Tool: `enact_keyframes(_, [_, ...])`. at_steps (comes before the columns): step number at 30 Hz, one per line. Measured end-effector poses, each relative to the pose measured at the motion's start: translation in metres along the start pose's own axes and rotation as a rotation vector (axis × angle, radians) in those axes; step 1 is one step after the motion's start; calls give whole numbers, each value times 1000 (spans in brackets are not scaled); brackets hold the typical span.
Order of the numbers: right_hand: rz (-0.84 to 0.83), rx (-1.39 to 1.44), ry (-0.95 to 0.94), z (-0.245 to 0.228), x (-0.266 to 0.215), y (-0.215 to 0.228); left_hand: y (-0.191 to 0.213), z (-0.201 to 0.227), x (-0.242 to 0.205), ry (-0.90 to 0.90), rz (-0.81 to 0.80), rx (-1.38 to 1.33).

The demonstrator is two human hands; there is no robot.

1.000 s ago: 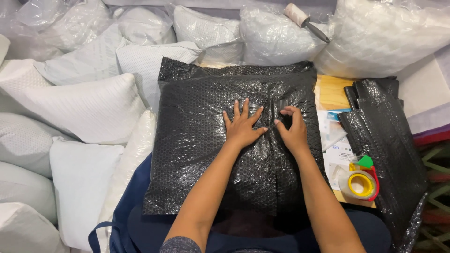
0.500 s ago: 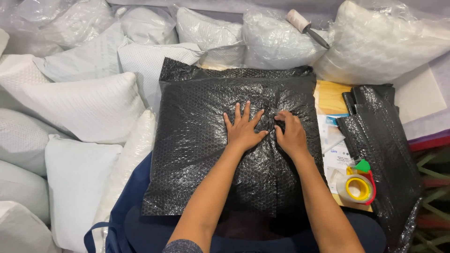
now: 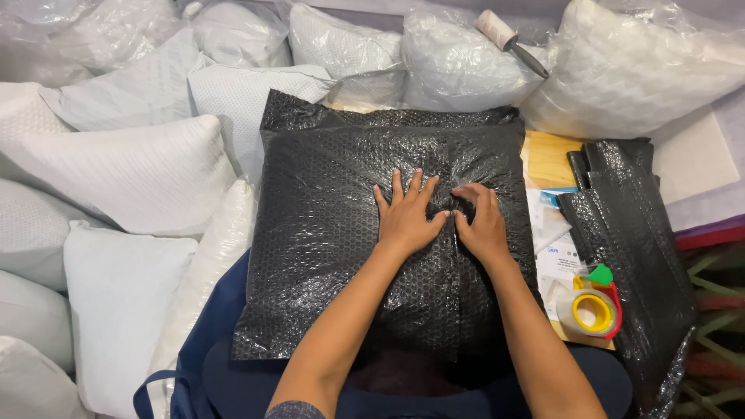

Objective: Sealing a black bubble wrap package using a handheld tape dispenser and smoothing the tape by hand.

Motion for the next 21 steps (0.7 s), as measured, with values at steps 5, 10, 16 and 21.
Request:
enact_keyframes(5, [20,46,-4,-4,1,4,-2,-2,4,28,-45,14])
enact_keyframes(10, [10,98,-25,-15,3,13,-7,-3,9,48,-75,95])
enact_keyframes(16, [-61,91,-37,-20,8,25,1,9,14,47,-135,321])
enact_keyframes(21, [-156,87,-121,-24,12,30,3,2,21,-20,-109,263])
Point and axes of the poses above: each hand's wrist, its own x-axis towards the middle knuckle, its own y-axis out of the back of the hand, z = x × y, the point moved 8 cm from there along x, towards the middle knuckle, and after that the axes turned 10 degrees about -x, right-handed, at the moved point
